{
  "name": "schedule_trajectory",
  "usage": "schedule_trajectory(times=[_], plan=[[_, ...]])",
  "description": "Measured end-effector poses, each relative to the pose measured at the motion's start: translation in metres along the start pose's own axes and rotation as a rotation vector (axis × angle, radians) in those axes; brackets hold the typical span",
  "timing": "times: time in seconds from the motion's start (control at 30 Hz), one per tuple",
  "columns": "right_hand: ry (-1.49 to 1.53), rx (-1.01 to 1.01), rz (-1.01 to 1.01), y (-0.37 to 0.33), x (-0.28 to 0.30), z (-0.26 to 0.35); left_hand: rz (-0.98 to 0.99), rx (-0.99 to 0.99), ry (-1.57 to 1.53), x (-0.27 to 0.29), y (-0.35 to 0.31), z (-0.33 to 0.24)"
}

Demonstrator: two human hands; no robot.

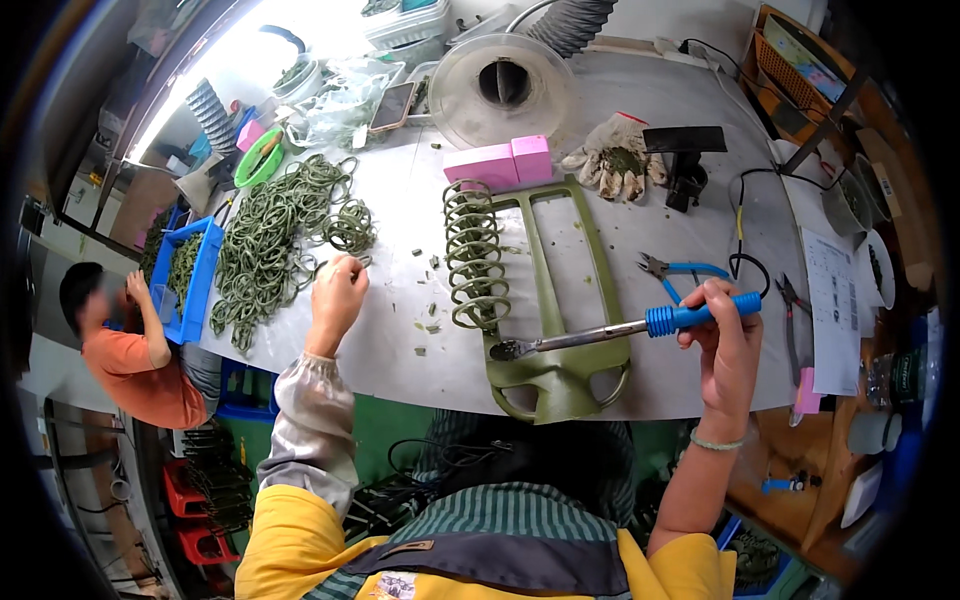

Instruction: The person attaches small green rings onto the parallel slats of a green frame using a soldering iron, then uses a pair of pliers to snip a wire or fastener on one of the rings.

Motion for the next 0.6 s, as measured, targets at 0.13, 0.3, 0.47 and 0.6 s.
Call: schedule_trajectory(times=[0.13,0.3,0.47,0.6], plan=[[-0.004,0.021,-0.011,-0.001,0.002,0.000,0.300,0.191,-0.462,0.048,-0.016,-0.038],[0.008,-0.018,0.005,-0.002,0.004,-0.006,0.708,0.210,-0.975,0.076,-0.061,-0.087],[0.017,-0.036,0.005,-0.004,0.000,-0.016,0.693,-0.056,-0.717,0.069,-0.075,-0.133],[0.047,-0.058,0.011,-0.006,-0.005,-0.022,0.641,-0.118,-0.666,0.059,-0.074,-0.144]])
Point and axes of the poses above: each hand's wrist, its own y-axis towards the middle knuckle, its own x-axis out of the back of the hand, z = x × y, the point moved 2 cm from there along y, towards the middle knuckle, and after that the axes turned 14 degrees about x, right-handed, at the moved point
